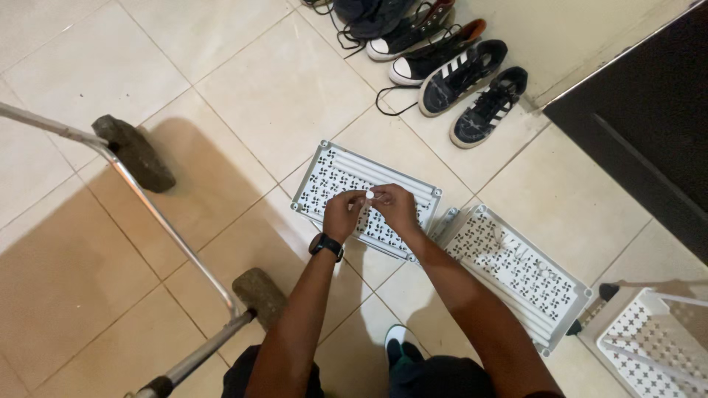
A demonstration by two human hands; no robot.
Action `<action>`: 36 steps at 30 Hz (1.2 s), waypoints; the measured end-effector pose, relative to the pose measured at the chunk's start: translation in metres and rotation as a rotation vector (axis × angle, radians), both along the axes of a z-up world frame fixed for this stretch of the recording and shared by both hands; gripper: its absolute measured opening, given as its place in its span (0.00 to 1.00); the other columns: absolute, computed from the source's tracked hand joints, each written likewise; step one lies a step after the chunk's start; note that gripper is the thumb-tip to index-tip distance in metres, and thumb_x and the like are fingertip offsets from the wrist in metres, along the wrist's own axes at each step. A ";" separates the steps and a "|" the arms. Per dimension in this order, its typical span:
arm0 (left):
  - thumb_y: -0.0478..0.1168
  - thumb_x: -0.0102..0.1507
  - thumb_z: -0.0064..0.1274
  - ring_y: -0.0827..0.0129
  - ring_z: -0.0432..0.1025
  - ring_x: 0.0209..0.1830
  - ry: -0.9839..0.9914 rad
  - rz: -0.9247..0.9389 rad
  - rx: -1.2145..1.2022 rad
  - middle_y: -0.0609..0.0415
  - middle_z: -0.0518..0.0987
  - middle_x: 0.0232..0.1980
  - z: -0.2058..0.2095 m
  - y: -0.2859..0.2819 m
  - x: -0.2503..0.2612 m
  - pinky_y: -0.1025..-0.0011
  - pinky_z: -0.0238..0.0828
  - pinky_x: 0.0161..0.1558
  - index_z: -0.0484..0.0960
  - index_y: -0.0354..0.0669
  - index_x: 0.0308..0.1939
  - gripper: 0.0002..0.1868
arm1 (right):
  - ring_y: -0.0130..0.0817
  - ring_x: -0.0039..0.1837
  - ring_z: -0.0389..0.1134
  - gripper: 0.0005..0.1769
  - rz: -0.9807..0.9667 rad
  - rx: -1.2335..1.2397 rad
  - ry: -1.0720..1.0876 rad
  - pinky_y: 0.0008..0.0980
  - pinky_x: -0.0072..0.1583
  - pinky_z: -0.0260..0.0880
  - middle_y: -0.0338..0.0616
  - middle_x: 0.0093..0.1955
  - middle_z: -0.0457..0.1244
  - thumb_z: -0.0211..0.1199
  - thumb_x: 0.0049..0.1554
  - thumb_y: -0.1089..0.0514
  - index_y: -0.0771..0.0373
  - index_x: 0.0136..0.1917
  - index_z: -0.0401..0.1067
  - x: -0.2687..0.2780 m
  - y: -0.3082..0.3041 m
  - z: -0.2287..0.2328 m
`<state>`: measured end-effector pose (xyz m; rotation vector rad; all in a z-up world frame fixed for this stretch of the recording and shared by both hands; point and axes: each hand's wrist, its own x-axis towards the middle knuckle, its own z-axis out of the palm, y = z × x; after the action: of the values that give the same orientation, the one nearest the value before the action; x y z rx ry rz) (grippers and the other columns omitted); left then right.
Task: The person assembles white plastic trays by inserting white rods into slots and attaching black corner pieces. They handle multiple trays, aligning and securing components, then place the assembled trays on the floor.
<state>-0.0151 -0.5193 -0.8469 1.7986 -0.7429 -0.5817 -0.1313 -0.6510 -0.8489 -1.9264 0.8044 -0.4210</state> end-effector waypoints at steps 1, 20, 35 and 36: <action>0.29 0.62 0.56 0.59 0.82 0.40 -0.027 -0.015 -0.008 0.43 0.86 0.43 -0.013 -0.003 -0.001 0.67 0.78 0.43 0.87 0.37 0.50 0.13 | 0.29 0.44 0.72 0.17 -0.029 0.023 -0.004 0.28 0.47 0.74 0.46 0.44 0.71 0.77 0.48 0.64 0.67 0.52 0.80 -0.001 -0.002 -0.013; 0.26 0.54 0.57 0.50 0.72 0.46 -0.203 -0.170 0.148 0.47 0.81 0.43 -0.071 -0.017 -0.014 0.58 0.70 0.53 0.85 0.40 0.56 0.24 | 0.39 0.40 0.72 0.16 -0.135 -0.188 0.226 0.36 0.45 0.73 0.47 0.44 0.72 0.75 0.48 0.60 0.63 0.51 0.81 -0.002 0.009 -0.032; 0.27 0.58 0.55 0.51 0.70 0.55 -0.190 -0.068 -0.015 0.46 0.78 0.51 0.012 0.001 -0.004 0.58 0.67 0.59 0.74 0.40 0.66 0.31 | 0.41 0.44 0.74 0.19 -0.087 -0.242 0.143 0.36 0.48 0.74 0.54 0.47 0.71 0.75 0.48 0.62 0.68 0.54 0.79 -0.012 0.025 -0.005; 0.27 0.59 0.54 0.51 0.70 0.56 -0.183 -0.046 -0.045 0.46 0.78 0.51 0.035 0.005 -0.003 0.59 0.67 0.59 0.75 0.40 0.66 0.29 | 0.40 0.44 0.74 0.19 -0.088 -0.237 0.133 0.35 0.47 0.74 0.53 0.47 0.71 0.75 0.48 0.62 0.67 0.54 0.79 -0.010 0.027 0.007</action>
<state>-0.0185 -0.5145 -0.8116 1.8132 -0.9165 -0.4311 -0.1417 -0.6237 -0.8414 -2.1618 0.9645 -0.4620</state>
